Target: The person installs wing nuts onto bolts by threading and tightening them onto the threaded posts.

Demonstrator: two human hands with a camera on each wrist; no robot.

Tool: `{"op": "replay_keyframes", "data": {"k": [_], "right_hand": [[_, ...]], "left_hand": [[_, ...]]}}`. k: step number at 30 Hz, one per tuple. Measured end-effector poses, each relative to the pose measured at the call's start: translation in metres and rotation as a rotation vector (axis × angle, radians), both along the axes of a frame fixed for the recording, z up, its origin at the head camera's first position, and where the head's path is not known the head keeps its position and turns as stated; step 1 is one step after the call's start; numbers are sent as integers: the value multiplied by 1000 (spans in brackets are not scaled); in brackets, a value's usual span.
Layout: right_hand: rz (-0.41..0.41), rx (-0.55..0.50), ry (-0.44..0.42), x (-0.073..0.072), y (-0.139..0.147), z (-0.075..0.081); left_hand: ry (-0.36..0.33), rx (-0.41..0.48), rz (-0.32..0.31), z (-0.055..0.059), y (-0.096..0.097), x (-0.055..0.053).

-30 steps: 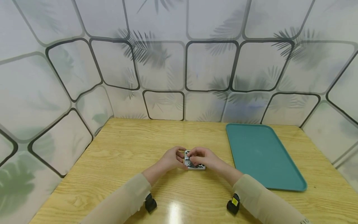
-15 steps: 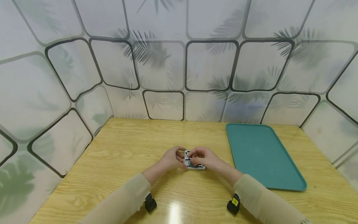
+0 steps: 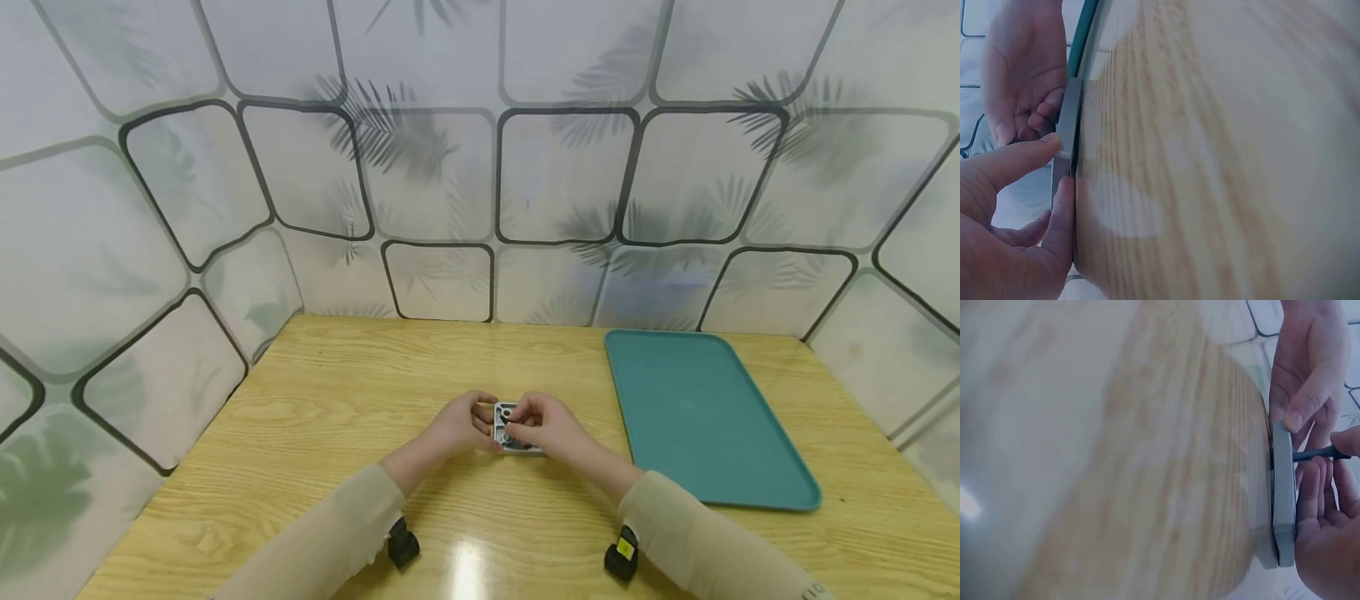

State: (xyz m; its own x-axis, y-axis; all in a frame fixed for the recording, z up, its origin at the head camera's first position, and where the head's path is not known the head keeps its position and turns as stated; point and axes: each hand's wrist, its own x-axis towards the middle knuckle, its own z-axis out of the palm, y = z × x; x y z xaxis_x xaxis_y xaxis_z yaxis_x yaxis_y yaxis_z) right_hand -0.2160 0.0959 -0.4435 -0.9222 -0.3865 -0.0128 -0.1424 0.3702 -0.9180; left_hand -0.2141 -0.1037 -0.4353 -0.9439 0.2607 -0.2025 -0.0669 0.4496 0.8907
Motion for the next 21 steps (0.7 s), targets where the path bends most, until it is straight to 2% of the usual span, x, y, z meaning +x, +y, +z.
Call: {"op": "replay_keyframes", "data": {"k": [6, 10, 14, 17, 21], "right_hand": [[-151, 56, 19, 8, -10, 1], [-188, 87, 26, 10, -14, 3], [-174, 65, -11, 10, -13, 7], [-139, -21, -50, 9, -10, 10], [-47, -142, -82, 4, -6, 10]], "left_hand": [[-5, 3, 1, -2, 1, 0], [0, 5, -6, -1, -1, 0], [1, 8, -10, -1, -1, 0], [-2, 10, -4, -1, -1, 0], [9, -3, -1, 0, 0, -1]]}}
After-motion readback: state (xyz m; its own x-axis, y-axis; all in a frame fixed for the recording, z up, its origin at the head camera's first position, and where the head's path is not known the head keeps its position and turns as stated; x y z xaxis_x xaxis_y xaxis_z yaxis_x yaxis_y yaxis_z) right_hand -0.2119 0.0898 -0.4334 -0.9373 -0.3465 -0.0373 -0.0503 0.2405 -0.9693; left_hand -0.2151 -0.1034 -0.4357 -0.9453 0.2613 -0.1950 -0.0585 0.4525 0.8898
